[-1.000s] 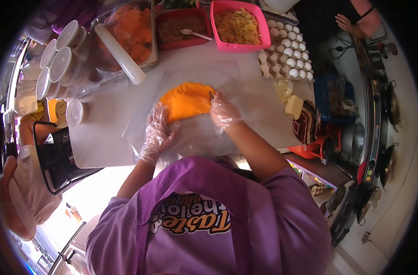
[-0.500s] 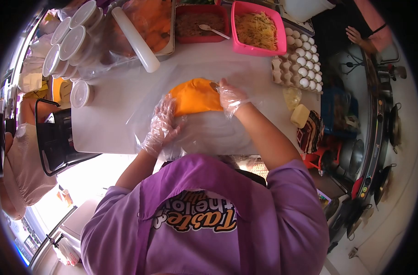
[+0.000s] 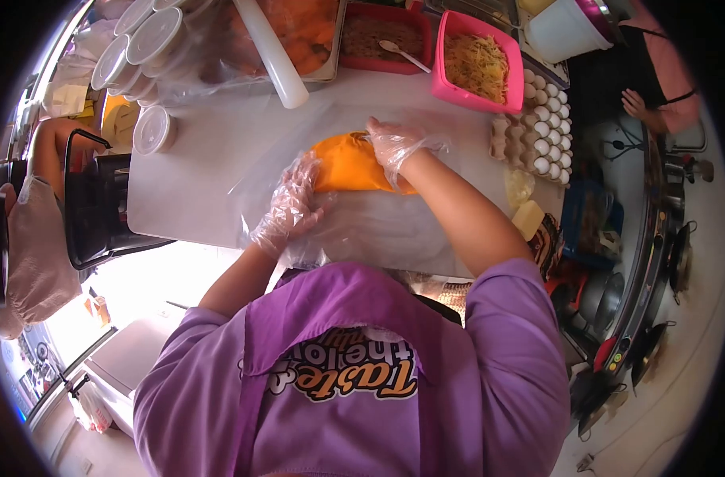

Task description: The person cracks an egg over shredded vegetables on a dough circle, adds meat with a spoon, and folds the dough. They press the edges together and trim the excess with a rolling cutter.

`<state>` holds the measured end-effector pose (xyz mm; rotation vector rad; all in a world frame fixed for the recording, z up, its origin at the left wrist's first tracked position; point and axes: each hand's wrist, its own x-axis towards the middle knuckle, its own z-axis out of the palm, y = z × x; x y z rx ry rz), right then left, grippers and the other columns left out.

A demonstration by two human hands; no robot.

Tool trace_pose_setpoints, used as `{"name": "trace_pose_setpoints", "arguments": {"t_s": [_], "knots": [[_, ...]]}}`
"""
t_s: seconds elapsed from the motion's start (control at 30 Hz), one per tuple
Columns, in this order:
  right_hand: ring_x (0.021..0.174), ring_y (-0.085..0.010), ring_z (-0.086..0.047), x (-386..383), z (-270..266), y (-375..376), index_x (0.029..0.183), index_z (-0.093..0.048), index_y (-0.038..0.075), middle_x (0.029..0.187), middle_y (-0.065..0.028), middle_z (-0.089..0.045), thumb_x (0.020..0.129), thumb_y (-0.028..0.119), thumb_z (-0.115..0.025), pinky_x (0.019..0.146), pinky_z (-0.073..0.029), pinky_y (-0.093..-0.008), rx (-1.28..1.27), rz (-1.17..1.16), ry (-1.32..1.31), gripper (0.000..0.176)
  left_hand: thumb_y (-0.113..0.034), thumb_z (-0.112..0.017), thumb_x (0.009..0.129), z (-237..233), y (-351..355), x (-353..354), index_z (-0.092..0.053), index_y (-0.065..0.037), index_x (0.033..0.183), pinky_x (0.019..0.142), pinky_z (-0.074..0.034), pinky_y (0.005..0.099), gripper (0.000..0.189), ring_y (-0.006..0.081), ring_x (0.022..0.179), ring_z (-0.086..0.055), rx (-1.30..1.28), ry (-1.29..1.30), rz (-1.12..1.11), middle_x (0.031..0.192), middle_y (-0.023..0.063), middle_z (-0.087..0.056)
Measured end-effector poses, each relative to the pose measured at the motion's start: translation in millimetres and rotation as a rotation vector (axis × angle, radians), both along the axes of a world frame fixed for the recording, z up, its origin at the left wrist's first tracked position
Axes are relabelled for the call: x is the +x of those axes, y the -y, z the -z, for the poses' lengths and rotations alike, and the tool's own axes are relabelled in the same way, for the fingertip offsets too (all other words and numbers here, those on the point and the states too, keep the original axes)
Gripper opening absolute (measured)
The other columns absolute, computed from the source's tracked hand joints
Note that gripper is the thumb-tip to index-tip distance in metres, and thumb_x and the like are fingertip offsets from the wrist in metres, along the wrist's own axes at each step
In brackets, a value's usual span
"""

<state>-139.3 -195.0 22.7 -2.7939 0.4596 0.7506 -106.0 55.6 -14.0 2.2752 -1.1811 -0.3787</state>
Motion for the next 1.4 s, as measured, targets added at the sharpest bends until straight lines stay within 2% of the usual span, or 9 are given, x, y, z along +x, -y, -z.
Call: {"name": "trace_pose_setpoints", "arguments": {"t_s": [0.13, 0.3, 0.4, 0.5, 0.67, 0.8, 0.97, 1.2, 1.4], "knots": [[0.115, -0.0302, -0.053, 16, -29, -14, 0.117, -0.048, 0.007, 0.123, -0.0120, -0.056, 0.094, 0.023, -0.032, 0.094, -0.042, -0.0430, -0.057, -0.167, -0.067, 0.032, -0.032, -0.064, 0.082, 0, 0, 1, -0.034, 0.001, 0.135, 0.110, -0.022, 0.0477, 0.069, 0.0385, 0.134, -0.027, -0.021, -0.005, 0.009, 0.141, 0.0231, -0.034], [0.110, -0.0293, -0.057, 26, -31, -24, 0.118, -0.048, 0.012, 0.114, -0.0094, -0.061, 0.086, 0.006, -0.047, 0.090, -0.043, -0.0452, -0.099, -0.267, -0.040, 0.033, -0.032, -0.063, 0.081, 0, -4, 0, -0.028, 0.001, 0.139, 0.110, -0.019, 0.0487, 0.075, 0.0389, 0.135, -0.024, -0.021, -0.060, -0.008, 0.142, 0.0241, -0.032], [0.106, -0.0282, -0.060, 29, -28, -27, 0.117, -0.048, 0.012, 0.110, -0.0100, -0.063, 0.086, 0.009, -0.047, 0.087, -0.045, -0.0430, -0.150, -0.335, 0.011, 0.031, -0.035, -0.061, 0.082, 1, -10, 1, -0.020, 0.001, 0.143, 0.111, -0.016, 0.0488, 0.082, 0.0379, 0.137, -0.022, -0.024, -0.129, -0.026, 0.143, 0.0245, -0.031], [0.103, -0.0281, -0.061, 33, -28, -34, 0.118, -0.048, 0.013, 0.106, -0.0100, -0.064, 0.087, 0.011, -0.047, 0.083, -0.047, -0.0420, -0.209, -0.391, 0.000, 0.031, -0.032, -0.058, 0.081, 37, -22, 4, -0.021, 0.003, 0.142, 0.112, -0.015, 0.0481, 0.079, 0.0382, 0.135, -0.025, -0.279, -0.255, -0.012, 0.144, 0.0242, -0.029], [0.101, -0.0280, -0.062, 38, -25, -42, 0.118, -0.048, 0.014, 0.104, -0.0094, -0.065, 0.087, 0.010, -0.047, 0.081, -0.049, -0.0404, -0.196, -0.478, 0.012, 0.032, -0.030, -0.051, 0.084, 57, -20, 1, -0.001, 0.003, 0.145, 0.113, -0.012, 0.0387, 0.085, 0.0331, 0.139, -0.019, -0.768, -0.639, -0.056, 0.146, 0.0235, -0.026], [0.102, -0.0265, -0.062, 40, -31, -50, 0.121, -0.046, 0.015, 0.104, -0.0076, -0.065, 0.086, 0.010, -0.048, 0.085, -0.046, -0.0413, -0.167, -0.545, 0.019, 0.036, -0.023, -0.049, 0.082, 52, -24, 2, 0.004, 0.002, 0.145, 0.112, -0.012, 0.0366, 0.086, 0.0309, 0.140, -0.019, -0.716, -0.682, -0.090, 0.147, 0.0227, -0.025], [0.104, -0.0250, -0.059, 43, -20, -49, 0.128, -0.043, 0.018, 0.107, -0.0045, -0.063, 0.086, 0.011, -0.046, 0.092, -0.040, -0.0482, -0.221, -0.642, 0.103, 0.042, 0.006, -0.044, 0.080, 56, -23, 0, 0.002, -0.004, 0.147, 0.111, -0.018, 0.0356, 0.082, 0.0275, 0.137, -0.025, -0.756, -0.703, -0.143, 0.143, 0.0207, -0.031], [0.111, -0.0263, -0.054, 49, -22, -49, 0.135, -0.039, 0.022, 0.117, -0.0058, -0.059, 0.088, 0.011, -0.040, 0.099, -0.035, -0.0483, -0.206, -0.707, 0.052, 0.049, 0.006, -0.043, 0.078, 54, -23, 1, 0.002, -0.004, 0.147, 0.111, -0.016, 0.0363, 0.083, 0.0272, 0.137, -0.024, -0.764, -0.736, -0.148, 0.143, 0.0211, -0.031], [0.110, -0.0240, -0.054, 47, -19, -63, 0.134, -0.040, 0.022, 0.121, -0.0046, -0.058, 0.087, 0.011, -0.044, 0.100, -0.033, -0.0446, -0.160, -0.680, 0.011, 0.049, 0.000, -0.046, 0.077, 49, -22, 1, 0.002, -0.002, 0.147, 0.112, -0.015, 0.0363, 0.084, 0.0268, 0.137, -0.024, -0.738, -0.740, -0.184, 0.143, 0.0210, -0.031]]}}
